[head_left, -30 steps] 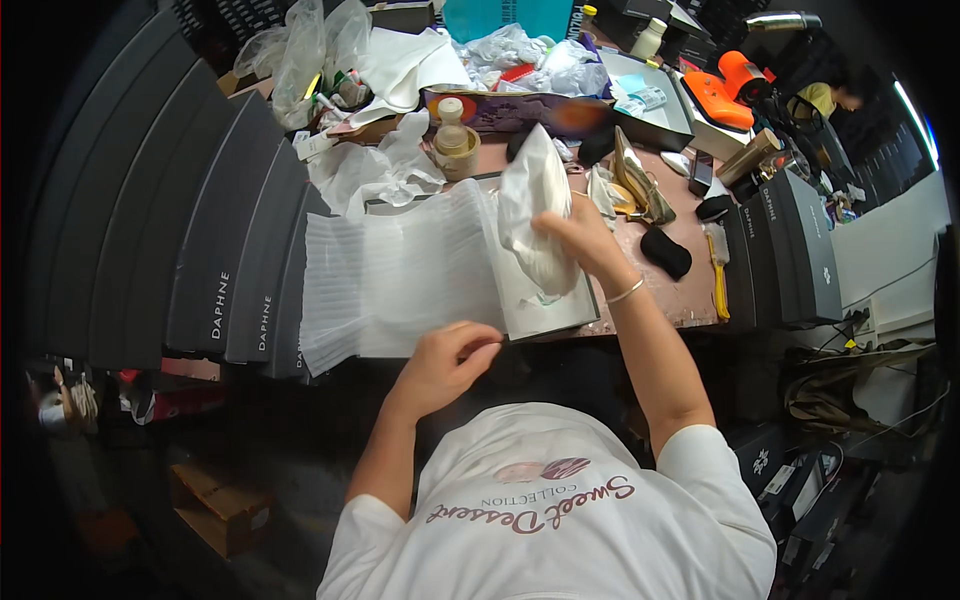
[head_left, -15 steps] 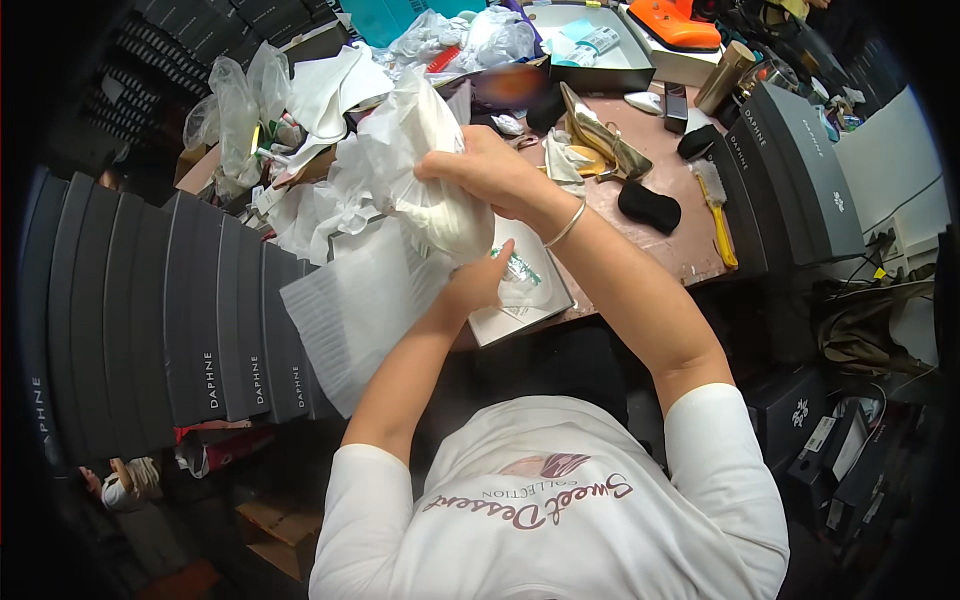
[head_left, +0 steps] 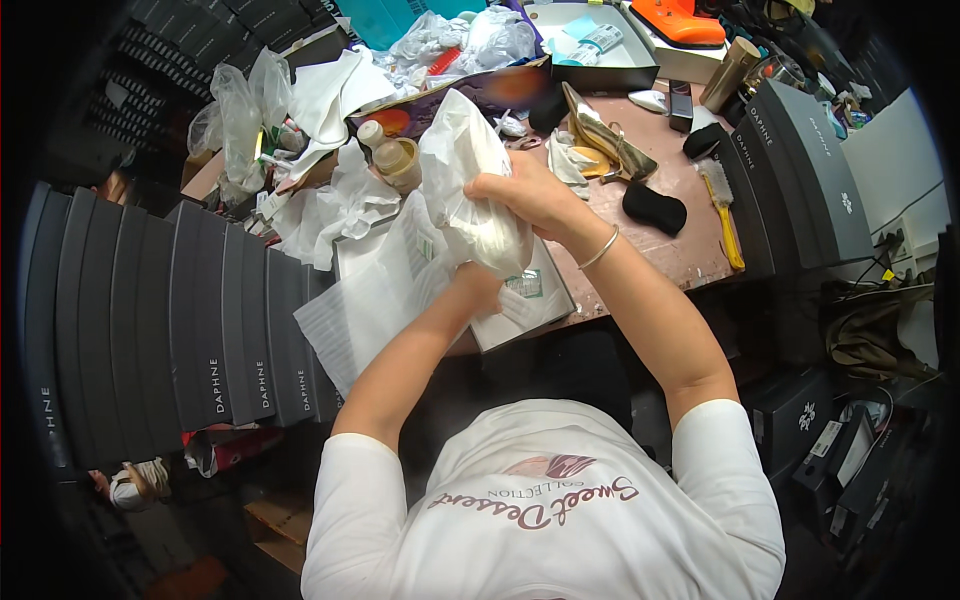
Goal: Cleaning gold high-heeled shoes and packing them into a branded shoe box with tissue paper.
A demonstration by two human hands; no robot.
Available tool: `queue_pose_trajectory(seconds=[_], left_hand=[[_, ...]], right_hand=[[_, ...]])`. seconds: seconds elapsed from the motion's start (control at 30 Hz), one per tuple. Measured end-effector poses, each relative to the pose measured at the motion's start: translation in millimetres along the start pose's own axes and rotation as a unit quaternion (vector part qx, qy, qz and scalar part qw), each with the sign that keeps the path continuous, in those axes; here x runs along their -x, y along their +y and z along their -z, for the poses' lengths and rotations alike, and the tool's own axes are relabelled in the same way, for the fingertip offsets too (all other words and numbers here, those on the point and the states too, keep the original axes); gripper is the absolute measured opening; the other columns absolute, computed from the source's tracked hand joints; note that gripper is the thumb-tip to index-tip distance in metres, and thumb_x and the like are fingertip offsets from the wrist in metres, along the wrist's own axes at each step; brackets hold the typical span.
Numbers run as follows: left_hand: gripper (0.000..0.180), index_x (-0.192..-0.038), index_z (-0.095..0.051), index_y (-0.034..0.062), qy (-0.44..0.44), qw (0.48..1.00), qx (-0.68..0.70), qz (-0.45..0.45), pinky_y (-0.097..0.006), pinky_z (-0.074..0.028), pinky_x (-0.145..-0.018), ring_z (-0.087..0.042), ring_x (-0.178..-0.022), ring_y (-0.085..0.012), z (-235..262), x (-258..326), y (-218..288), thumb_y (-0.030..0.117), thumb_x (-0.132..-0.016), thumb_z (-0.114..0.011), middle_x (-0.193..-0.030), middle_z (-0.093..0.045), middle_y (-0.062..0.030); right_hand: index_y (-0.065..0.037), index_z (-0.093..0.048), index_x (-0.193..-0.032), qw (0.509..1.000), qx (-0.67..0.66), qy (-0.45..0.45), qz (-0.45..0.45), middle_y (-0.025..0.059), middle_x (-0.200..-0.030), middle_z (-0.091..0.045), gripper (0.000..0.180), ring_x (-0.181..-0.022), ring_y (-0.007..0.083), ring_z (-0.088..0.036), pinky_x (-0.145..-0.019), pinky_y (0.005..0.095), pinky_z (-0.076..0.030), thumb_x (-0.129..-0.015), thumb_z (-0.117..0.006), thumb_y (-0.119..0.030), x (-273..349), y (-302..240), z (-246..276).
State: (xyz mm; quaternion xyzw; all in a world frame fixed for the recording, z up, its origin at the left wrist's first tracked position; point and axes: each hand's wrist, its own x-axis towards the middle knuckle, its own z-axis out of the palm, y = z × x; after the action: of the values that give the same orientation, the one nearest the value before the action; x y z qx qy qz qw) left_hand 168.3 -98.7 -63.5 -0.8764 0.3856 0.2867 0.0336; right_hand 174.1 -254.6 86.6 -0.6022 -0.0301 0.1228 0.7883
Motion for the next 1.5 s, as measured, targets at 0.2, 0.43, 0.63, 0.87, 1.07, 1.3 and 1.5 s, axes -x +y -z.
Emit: queue_pose_trajectory(seconds=[0.2, 0.43, 0.63, 0.87, 1.07, 1.3, 1.5], left_hand=[[0.085, -0.127, -0.046, 0.0025, -0.006, 0.998, -0.052, -0.026, -0.046, -0.028, -0.108, -0.036, -0.13, -0.0368, -15.9, -2.7, 2.1, 0.032, -0.056, -0.084, -0.134, -0.045, -0.0201], [0.075, -0.114, -0.057, 0.0006, 0.026, 0.995, -0.084, -0.042, -0.044, -0.035, -0.102, -0.048, -0.12, -0.0354, -11.6, -4.8, -8.5, 0.033, -0.052, -0.084, -0.122, -0.054, -0.0201], [0.036, -0.093, -0.067, 0.0019, -0.03, 0.993, -0.023, -0.11, -0.041, -0.047, -0.085, -0.063, -0.093, -0.0299, 19.5, 19.4, -4.1, 0.025, -0.066, -0.076, -0.091, -0.066, -0.0169], [0.025, -0.099, -0.063, -0.0005, 0.035, 0.946, 0.297, -0.126, -0.036, -0.049, -0.075, -0.064, -0.082, -0.0284, 59.7, 50.5, -11.1, 0.015, -0.079, -0.064, -0.084, -0.065, -0.0188], [0.026, -0.116, -0.057, 0.0063, 0.013, 0.676, 0.712, -0.188, -0.035, -0.045, -0.093, -0.057, -0.106, -0.0183, 52.4, 85.0, -24.1, 0.015, -0.092, -0.059, -0.113, -0.061, -0.0018], [0.038, -0.125, -0.049, 0.0106, 0.17, 0.304, 0.922, -0.169, -0.044, -0.047, -0.092, -0.058, -0.105, -0.0247, 14.2, 71.6, -17.8, 0.033, -0.095, -0.052, -0.119, -0.058, -0.0088], [0.035, -0.123, -0.047, 0.0023, 0.223, 0.32, 0.918, -0.072, -0.043, -0.051, -0.089, -0.06, -0.104, -0.0271, 19.9, 71.0, -35.0, 0.024, -0.095, -0.051, -0.116, -0.059, -0.0138]], right_hand=[[0.008, -0.059, -0.103, 1.0, -0.009, 0.026, -0.006, 0.0111, -0.093, -0.064, 0.039, -0.08, 0.0169, -0.062, -0.072, 0.0299, -0.051, -0.071, -0.064, -0.013, 9.9, 0.6, -1.1], [0.008, -0.058, -0.105, 1.0, -0.006, 0.022, 0.0, 0.011, -0.093, -0.063, 0.039, -0.08, 0.0168, -0.062, -0.072, 0.0302, -0.051, -0.073, -0.064, -0.014, 21.9, -3.3, 4.0], [0.008, -0.058, -0.105, 0.999, 0.006, 0.038, -0.008, 0.01, -0.093, -0.063, 0.038, -0.08, 0.0159, -0.062, -0.071, 0.0295, -0.051, -0.074, -0.064, -0.014, 30.0, -7.9, 10.8], [0.008, -0.058, -0.106, 0.995, 0.044, 0.055, 0.073, 0.0091, -0.093, -0.064, 0.04, -0.079, 0.0135, -0.061, -0.072, 0.0268, -0.05, -0.075, -0.064, -0.015, 23.8, -13.9, 25.8], [0.006, -0.059, -0.103, 0.982, 0.128, 0.111, 0.086, 0.0071, -0.089, -0.064, 0.031, -0.076, 0.0116, -0.06, -0.068, 0.0252, -0.049, -0.079, -0.062, -0.013, 36.2, -29.0, 75.6], [0.007, -0.058, -0.104, 0.968, 0.181, 0.17, 0.047, 0.0067, -0.089, -0.063, 0.033, -0.077, 0.0124, -0.06, -0.069, 0.0262, -0.049, -0.077, -0.061, -0.012, 55.4, 0.8, 109.9], [0.008, -0.058, -0.105, 0.947, 0.267, 0.174, 0.042, 0.0071, -0.092, -0.064, 0.035, -0.08, 0.012, -0.059, -0.07, 0.0267, -0.049, -0.075, -0.06, -0.009, 84.1, -4.6, 133.0]])
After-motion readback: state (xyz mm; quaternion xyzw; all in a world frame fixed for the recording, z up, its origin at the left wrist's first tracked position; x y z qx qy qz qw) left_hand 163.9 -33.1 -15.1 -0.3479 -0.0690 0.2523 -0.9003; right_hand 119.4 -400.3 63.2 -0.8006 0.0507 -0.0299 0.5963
